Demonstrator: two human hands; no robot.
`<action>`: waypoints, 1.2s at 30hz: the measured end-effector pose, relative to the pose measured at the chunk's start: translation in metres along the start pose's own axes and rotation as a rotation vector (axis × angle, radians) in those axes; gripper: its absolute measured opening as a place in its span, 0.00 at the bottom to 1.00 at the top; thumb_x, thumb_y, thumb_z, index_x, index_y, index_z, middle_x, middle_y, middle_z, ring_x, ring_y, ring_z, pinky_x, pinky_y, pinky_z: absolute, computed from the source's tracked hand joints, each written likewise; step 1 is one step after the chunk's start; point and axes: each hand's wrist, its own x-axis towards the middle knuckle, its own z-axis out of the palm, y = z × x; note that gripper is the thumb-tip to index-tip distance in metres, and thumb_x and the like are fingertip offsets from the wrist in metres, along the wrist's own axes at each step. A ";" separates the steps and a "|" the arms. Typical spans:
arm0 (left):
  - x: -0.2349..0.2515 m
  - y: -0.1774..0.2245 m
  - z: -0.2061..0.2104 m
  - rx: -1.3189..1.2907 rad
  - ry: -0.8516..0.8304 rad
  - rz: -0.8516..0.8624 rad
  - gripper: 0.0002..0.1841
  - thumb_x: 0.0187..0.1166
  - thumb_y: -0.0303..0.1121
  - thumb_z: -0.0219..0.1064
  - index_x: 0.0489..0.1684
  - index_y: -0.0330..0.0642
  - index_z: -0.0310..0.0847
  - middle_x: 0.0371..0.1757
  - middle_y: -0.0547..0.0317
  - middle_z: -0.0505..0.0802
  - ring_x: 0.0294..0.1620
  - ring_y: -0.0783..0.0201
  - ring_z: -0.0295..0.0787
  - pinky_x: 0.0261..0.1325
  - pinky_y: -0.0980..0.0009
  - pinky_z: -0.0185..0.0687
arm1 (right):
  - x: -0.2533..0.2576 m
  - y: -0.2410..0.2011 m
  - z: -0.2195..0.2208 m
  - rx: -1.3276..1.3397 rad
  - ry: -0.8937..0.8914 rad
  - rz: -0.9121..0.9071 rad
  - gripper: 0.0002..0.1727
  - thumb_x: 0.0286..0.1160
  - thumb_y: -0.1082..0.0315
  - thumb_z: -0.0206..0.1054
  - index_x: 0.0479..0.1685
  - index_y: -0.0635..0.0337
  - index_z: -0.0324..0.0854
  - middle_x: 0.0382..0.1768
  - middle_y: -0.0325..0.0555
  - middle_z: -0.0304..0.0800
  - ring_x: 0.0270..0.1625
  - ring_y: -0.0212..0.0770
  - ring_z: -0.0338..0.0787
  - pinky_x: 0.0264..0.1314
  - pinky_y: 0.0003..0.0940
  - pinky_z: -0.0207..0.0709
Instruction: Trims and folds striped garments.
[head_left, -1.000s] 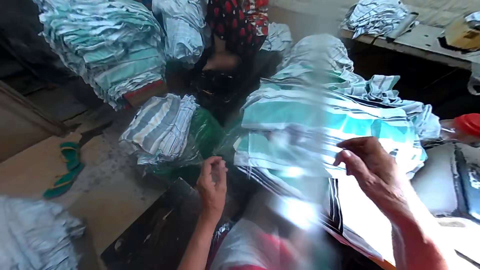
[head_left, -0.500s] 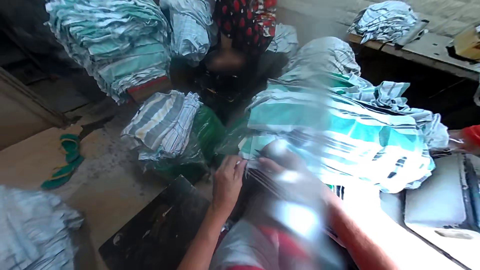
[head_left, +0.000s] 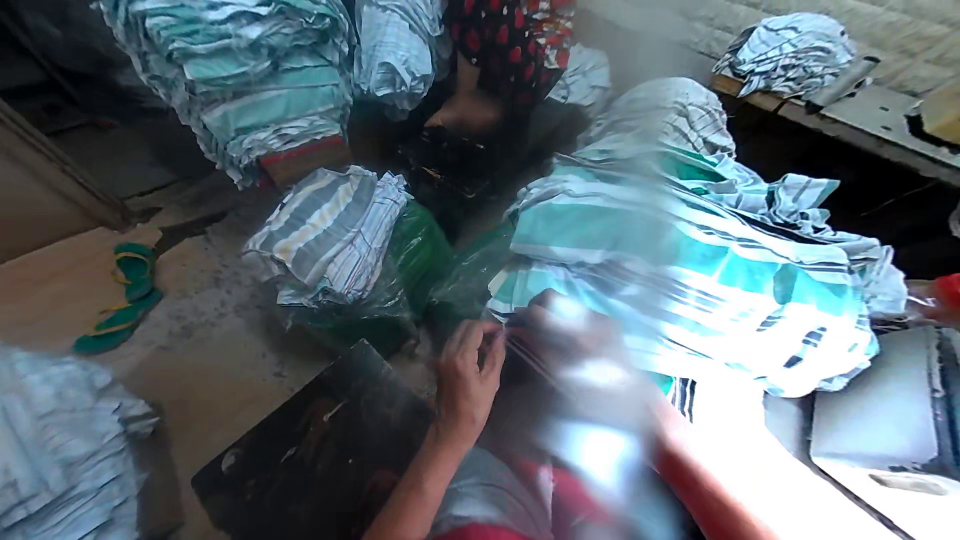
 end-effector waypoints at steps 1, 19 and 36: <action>0.000 0.001 0.000 -0.004 -0.002 -0.003 0.08 0.78 0.29 0.70 0.44 0.33 0.90 0.41 0.53 0.94 0.38 0.69 0.91 0.45 0.76 0.88 | 0.000 -0.001 0.002 -0.018 0.020 -0.017 0.13 0.82 0.55 0.66 0.49 0.50 0.94 0.41 0.52 0.96 0.41 0.50 0.96 0.40 0.44 0.86; 0.003 -0.007 0.005 -0.025 -0.075 -0.050 0.21 0.77 0.44 0.70 0.49 0.30 0.85 0.48 0.46 0.92 0.54 0.56 0.90 0.62 0.60 0.85 | -0.009 0.009 -0.003 0.725 -0.002 0.459 0.17 0.81 0.58 0.68 0.51 0.66 0.85 0.40 0.41 0.93 0.39 0.26 0.90 0.47 0.24 0.85; 0.005 -0.009 -0.013 -0.403 -0.168 -0.276 0.09 0.83 0.28 0.63 0.45 0.32 0.87 0.40 0.57 0.92 0.42 0.69 0.90 0.50 0.72 0.88 | -0.012 -0.001 0.002 0.025 -0.013 0.055 0.17 0.83 0.51 0.65 0.52 0.52 0.93 0.46 0.52 0.96 0.45 0.51 0.97 0.43 0.47 0.88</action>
